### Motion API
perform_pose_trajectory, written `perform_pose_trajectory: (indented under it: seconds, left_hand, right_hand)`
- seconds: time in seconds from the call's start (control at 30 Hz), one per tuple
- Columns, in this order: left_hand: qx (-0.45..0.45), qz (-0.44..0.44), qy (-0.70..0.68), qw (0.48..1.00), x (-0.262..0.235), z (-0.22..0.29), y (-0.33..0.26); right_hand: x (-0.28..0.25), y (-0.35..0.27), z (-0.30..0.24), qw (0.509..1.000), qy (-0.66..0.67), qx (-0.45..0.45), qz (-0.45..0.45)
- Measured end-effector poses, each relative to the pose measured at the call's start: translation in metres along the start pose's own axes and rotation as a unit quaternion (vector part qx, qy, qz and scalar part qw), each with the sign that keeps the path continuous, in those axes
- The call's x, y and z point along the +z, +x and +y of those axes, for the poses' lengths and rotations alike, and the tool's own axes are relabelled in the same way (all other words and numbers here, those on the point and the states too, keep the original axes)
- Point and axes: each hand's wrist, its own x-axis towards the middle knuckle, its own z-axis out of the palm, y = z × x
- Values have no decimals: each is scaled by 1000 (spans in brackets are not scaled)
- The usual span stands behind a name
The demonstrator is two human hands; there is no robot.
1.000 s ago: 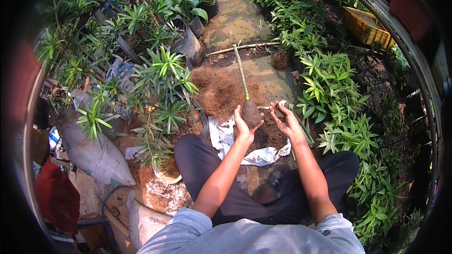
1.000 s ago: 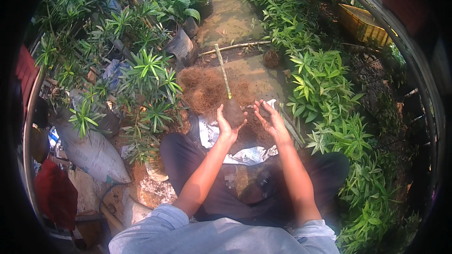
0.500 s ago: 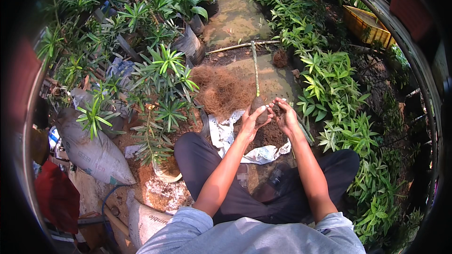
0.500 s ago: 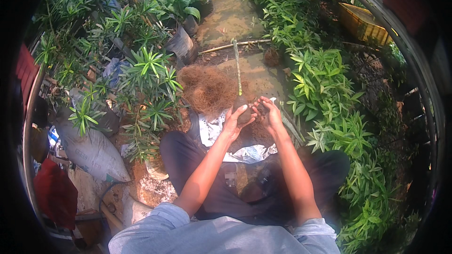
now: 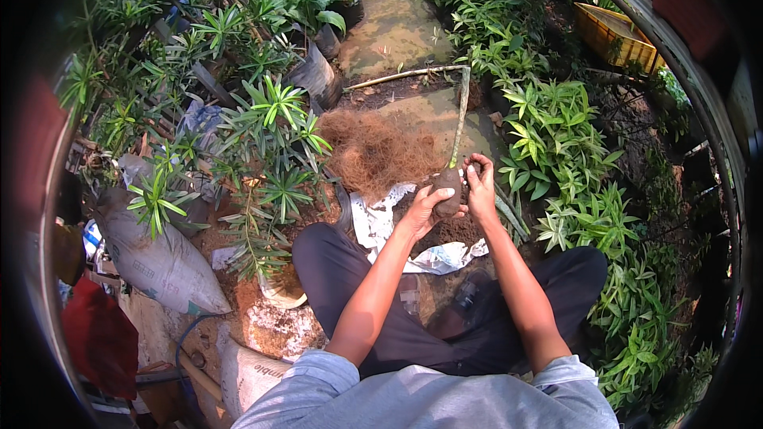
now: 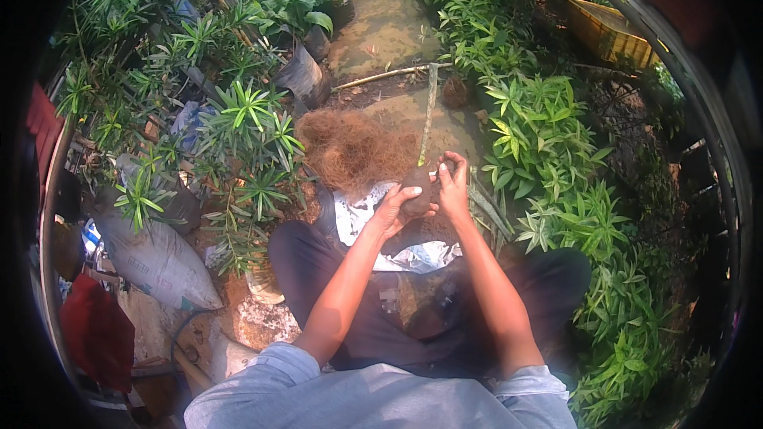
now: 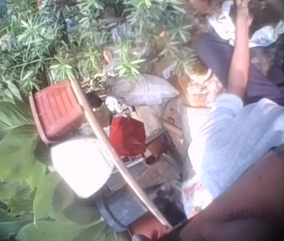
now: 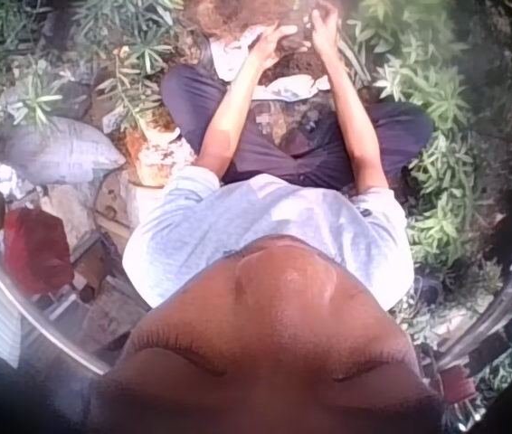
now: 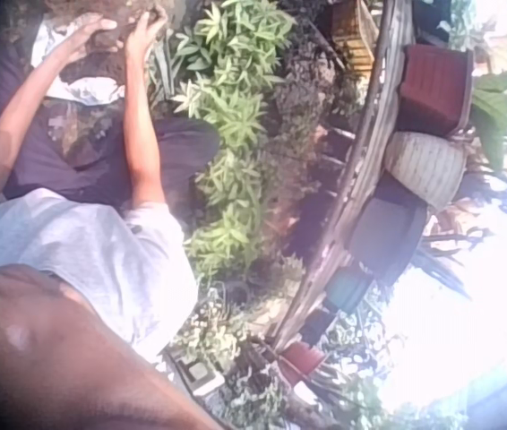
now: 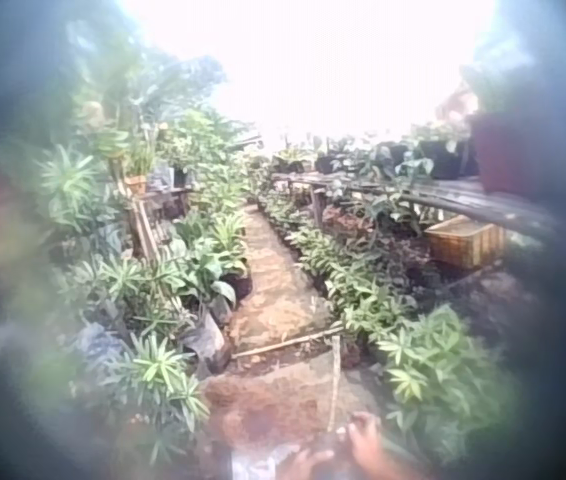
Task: The person sits on the ground and packs soil around a plant root ball by hand. They repeatedly scoop soil from a nearby pile and press it into the root mass to form a compact ball.
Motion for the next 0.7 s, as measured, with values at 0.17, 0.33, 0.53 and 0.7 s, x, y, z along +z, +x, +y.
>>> perform_pose_trajectory:
  seconds: [0.17, 0.33, 0.53, 0.7]
  left_hand:
    - [-9, 7, 13, 1000, -4, -3, 1]
    - [6, 28, 26, 999, -6, -5, 1]
    - [15, 32, 23, 999, 3, 6, -4]
    - [31, 68, 63, 995, -2, 20, -8]
  right_hand:
    - [3, -4, 4, 1000, -23, -6, -8]
    - [4, -2, 5, 1000, 18, 3, 4]
    - [-13, 12, 14, 997, 63, -29, 33]
    - [-26, 21, 13, 992, 107, -24, 63]
